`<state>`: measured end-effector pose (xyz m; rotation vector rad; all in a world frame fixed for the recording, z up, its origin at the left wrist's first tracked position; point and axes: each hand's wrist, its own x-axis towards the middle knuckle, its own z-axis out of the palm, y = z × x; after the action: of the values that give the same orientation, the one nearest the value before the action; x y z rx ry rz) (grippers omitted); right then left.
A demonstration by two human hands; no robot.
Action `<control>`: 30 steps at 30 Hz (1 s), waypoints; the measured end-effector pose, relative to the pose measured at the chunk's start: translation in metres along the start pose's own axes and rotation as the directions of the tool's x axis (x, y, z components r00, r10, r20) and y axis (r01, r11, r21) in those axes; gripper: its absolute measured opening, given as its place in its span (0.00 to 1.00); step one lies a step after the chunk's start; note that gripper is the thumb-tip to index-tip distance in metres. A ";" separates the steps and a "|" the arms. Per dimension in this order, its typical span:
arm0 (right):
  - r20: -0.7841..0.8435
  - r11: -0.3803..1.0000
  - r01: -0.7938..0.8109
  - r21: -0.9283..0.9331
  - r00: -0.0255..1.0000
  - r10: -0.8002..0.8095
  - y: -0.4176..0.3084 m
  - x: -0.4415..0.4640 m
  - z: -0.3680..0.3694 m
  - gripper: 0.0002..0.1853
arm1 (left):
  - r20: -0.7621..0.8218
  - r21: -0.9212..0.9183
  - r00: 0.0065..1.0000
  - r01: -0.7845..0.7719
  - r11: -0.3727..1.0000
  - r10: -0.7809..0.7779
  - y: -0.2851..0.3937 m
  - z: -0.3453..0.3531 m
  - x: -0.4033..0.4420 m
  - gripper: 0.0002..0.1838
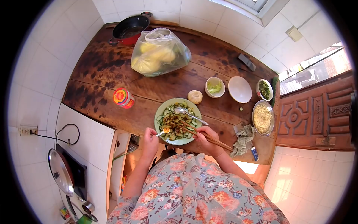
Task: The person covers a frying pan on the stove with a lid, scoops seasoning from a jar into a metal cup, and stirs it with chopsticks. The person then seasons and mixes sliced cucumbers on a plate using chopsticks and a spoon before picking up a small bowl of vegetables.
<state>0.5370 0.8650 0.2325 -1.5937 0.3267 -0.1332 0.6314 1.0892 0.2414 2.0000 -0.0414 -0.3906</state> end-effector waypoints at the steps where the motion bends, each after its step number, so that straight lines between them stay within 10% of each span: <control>1: 0.024 0.999 -0.012 -0.052 1.000 0.013 -0.003 0.001 -0.004 0.07 | -0.023 0.179 0.999 -0.038 0.983 0.042 0.006 -0.002 -0.001 0.04; 8: 0.028 0.928 0.201 -0.312 0.979 -0.203 0.019 0.017 0.010 0.06 | 0.130 0.597 0.974 -0.226 0.770 0.186 -0.004 0.012 0.012 0.07; 18: 0.063 0.990 0.108 -0.089 0.993 -0.103 -0.010 0.016 0.018 0.06 | 0.140 0.217 0.989 -0.070 0.974 0.040 -0.009 0.034 0.019 0.07; 23: 0.120 0.999 0.023 -0.044 0.993 -0.018 0.012 0.009 0.014 0.06 | 0.047 -0.287 0.999 0.008 0.958 0.006 -0.029 0.038 0.025 0.05; 30: 0.060 0.994 0.006 0.105 0.998 -0.012 0.011 0.000 0.005 0.07 | 0.154 -0.334 0.979 0.177 0.926 -0.132 -0.025 0.030 0.019 0.05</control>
<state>0.5372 0.8692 0.2215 -1.4922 0.2613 -0.1071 0.6369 1.0703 0.2024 1.6308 0.0999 -0.5874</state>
